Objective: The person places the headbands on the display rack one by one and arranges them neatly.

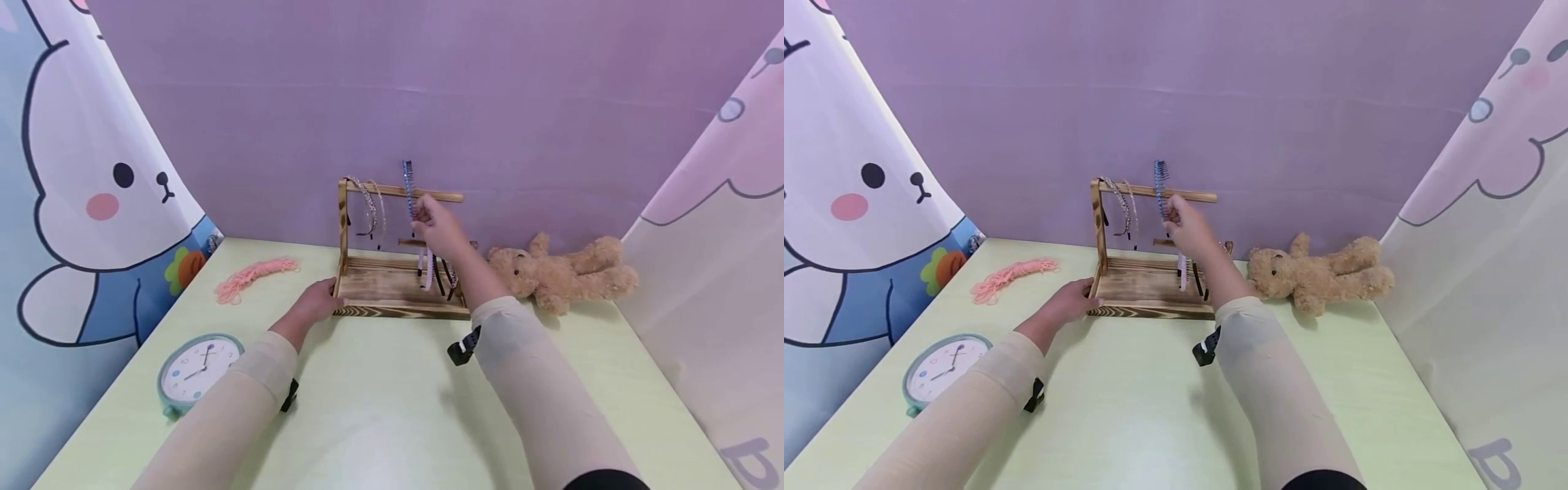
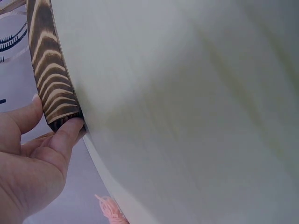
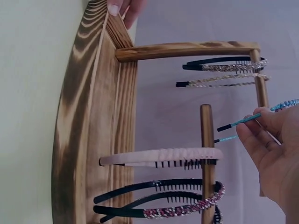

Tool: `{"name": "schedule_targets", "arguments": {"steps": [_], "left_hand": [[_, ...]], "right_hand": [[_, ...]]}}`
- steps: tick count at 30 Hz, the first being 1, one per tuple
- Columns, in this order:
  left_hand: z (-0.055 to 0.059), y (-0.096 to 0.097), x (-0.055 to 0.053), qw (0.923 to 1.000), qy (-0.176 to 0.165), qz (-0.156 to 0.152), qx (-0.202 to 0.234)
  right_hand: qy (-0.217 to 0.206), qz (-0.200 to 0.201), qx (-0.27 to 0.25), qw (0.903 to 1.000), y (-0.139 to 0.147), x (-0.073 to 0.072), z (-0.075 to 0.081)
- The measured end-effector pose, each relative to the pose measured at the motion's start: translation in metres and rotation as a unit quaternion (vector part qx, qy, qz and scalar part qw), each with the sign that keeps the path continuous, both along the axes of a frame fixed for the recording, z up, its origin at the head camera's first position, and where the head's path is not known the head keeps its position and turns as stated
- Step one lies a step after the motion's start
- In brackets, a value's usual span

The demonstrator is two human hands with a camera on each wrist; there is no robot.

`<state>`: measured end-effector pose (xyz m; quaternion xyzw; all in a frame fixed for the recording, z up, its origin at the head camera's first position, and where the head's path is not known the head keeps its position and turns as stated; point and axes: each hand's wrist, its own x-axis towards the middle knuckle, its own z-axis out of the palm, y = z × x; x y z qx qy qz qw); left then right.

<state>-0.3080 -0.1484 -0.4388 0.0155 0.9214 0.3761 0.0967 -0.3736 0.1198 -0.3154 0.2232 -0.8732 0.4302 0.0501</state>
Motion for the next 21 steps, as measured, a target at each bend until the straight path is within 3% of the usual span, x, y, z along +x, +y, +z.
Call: {"name": "schedule_targets", "arguments": {"steps": [15,21], "left_hand": [[0.0019,0.0011,0.0013,0.9999,-0.003,-0.001,-0.010],[0.0019,0.0009,0.0005,1.0000,0.003,-0.003,-0.007]], "right_hand": [[-0.032,-0.007,-0.010,0.9994,-0.0020,-0.0002,-0.0098],[-0.022,-0.017,-0.011,0.9996,-0.0030,-0.0010,-0.0106]]}}
